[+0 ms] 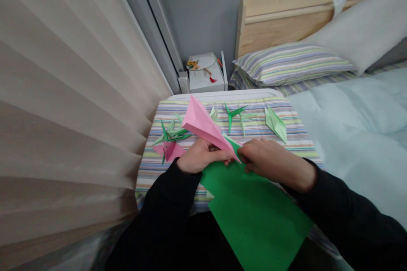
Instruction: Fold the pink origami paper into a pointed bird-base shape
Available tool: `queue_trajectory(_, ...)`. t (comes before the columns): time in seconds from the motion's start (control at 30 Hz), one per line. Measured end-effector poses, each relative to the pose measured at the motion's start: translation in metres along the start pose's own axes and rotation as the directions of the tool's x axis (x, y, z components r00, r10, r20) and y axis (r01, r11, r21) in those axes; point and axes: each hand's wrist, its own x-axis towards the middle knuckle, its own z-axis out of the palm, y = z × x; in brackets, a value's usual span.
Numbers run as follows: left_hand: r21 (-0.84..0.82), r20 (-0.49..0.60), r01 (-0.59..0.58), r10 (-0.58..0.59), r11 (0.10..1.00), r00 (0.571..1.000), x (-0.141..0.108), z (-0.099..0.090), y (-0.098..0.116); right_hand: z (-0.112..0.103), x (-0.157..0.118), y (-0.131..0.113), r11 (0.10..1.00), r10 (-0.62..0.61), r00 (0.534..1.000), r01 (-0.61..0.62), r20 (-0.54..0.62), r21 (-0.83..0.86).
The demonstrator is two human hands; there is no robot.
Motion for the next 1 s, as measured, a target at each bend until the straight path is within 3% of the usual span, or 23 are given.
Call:
queue_trajectory(0.2,-0.035,-0.082,-0.042,0.039,0.999,0.996,0.001,0.001,-0.006,0.020,-0.014,0.005,0.987,-0.002,0.998,0.011,-0.060,0.158)
queue_trajectory(0.3,-0.058,-0.195,-0.122,0.109,0.991,0.975,0.001,0.002,-0.006,0.018,-0.014,0.007,0.979,-0.017,0.994,0.038,-0.104,0.201)
queue_trajectory(0.37,-0.077,-0.317,-0.202,0.168,0.976,0.933,0.002,0.004,-0.005,0.011,-0.010,0.012,0.980,-0.001,0.988,0.032,-0.154,0.197)
queue_trajectory(0.47,-0.073,-0.491,-0.311,0.237,0.948,0.838,0.003,0.006,-0.003,-0.003,0.006,0.024,0.983,0.054,0.961,-0.002,-0.273,0.185)
queue_trajectory(0.53,-0.043,-0.559,-0.356,0.273,0.933,0.783,0.002,0.008,-0.001,-0.012,0.017,0.029,0.984,0.082,0.945,-0.025,-0.318,0.177)
queue_trajectory(0.63,0.009,-0.602,-0.390,0.317,0.921,0.733,0.001,0.009,0.002,-0.018,0.031,0.025,0.984,0.093,0.914,-0.024,-0.395,0.176)
queue_trajectory(0.67,0.021,-0.611,-0.396,0.326,0.918,0.722,0.000,0.009,0.002,-0.019,0.033,0.020,0.982,0.079,0.895,0.006,-0.439,0.189)
queue_trajectory(0.7,0.030,-0.617,-0.401,0.333,0.916,0.713,0.000,0.009,0.003,-0.019,0.036,0.013,0.962,0.038,0.849,0.112,-0.527,0.250)
queue_trajectory(0.8,0.025,-0.618,-0.423,0.347,0.906,0.706,0.000,0.008,0.002,-0.013,0.041,-0.005,0.791,-0.090,0.717,0.473,-0.691,0.388)
queue_trajectory(0.87,-0.001,-0.613,-0.430,0.339,0.903,0.713,0.000,0.008,0.001,-0.007,0.045,-0.012,0.745,-0.093,0.641,0.552,-0.762,0.374)
queue_trajectory(1.0,-0.051,-0.612,-0.408,0.295,0.912,0.734,-0.001,0.008,0.001,0.004,0.050,-0.013,0.757,-0.058,0.516,0.581,-0.855,0.299)
